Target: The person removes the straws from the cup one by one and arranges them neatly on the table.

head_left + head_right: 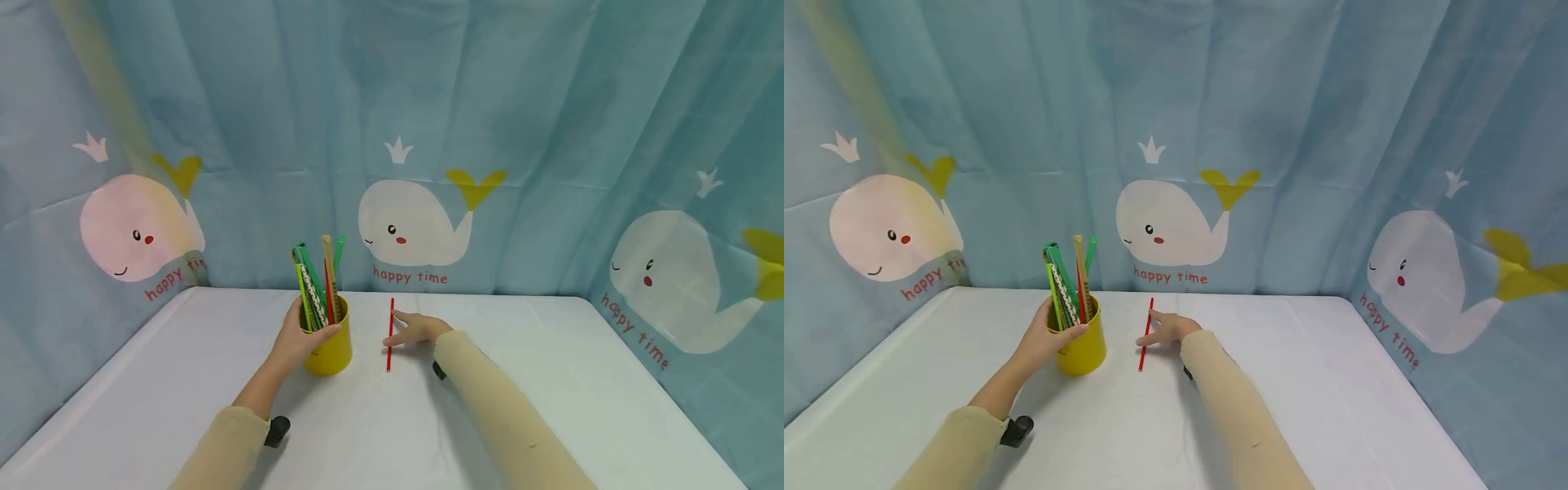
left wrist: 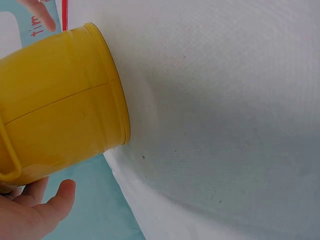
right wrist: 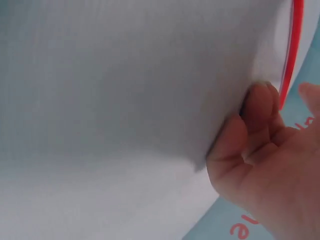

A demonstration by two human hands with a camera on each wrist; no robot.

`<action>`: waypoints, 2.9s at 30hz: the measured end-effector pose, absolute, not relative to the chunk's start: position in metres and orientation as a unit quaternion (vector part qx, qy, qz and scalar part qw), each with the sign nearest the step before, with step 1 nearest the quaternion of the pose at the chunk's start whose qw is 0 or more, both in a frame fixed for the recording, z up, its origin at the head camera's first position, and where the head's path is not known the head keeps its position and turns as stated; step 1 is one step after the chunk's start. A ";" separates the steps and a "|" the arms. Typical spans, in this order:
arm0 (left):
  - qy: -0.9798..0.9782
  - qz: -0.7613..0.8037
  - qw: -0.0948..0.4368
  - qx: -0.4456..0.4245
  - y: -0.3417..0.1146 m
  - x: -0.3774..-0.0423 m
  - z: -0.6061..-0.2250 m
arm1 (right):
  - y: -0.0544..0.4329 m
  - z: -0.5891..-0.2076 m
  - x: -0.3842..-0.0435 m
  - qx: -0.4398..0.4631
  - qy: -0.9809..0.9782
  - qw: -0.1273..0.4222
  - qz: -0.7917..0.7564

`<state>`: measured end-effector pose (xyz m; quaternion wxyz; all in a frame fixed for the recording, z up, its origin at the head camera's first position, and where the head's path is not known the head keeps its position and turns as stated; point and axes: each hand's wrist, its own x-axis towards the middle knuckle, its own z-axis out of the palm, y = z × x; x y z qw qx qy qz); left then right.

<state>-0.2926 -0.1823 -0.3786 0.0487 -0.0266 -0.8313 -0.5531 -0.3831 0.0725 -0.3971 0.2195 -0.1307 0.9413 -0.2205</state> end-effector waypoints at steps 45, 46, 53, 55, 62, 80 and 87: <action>-0.893 -0.450 -0.005 0.007 -0.190 -0.293 -0.363 | 0.069 -0.400 -0.393 -0.082 0.954 0.203 -0.204; -0.893 -0.450 -0.003 -0.004 -0.190 -0.294 -0.363 | 0.069 -0.399 -0.392 -0.084 0.954 0.203 -0.203; -0.876 -0.479 0.012 -0.045 -0.191 -0.297 -0.367 | 0.069 -0.398 -0.391 -0.092 0.953 0.205 -0.205; -0.865 -0.500 0.012 -0.044 -0.190 -0.297 -0.370 | 0.069 -0.400 -0.392 -0.090 0.950 0.209 -0.215; -0.846 -0.532 0.015 -0.043 -0.189 -0.298 -0.375 | 0.074 -0.403 -0.393 -0.088 0.939 0.218 -0.251; -0.838 -0.543 0.024 -0.039 -0.194 -0.291 -0.378 | 0.068 -0.373 -0.386 -0.131 0.892 0.140 -0.410; -0.837 -0.545 0.029 -0.035 -0.190 -0.292 -0.378 | 0.049 -0.352 -0.384 -0.166 0.857 0.095 -0.479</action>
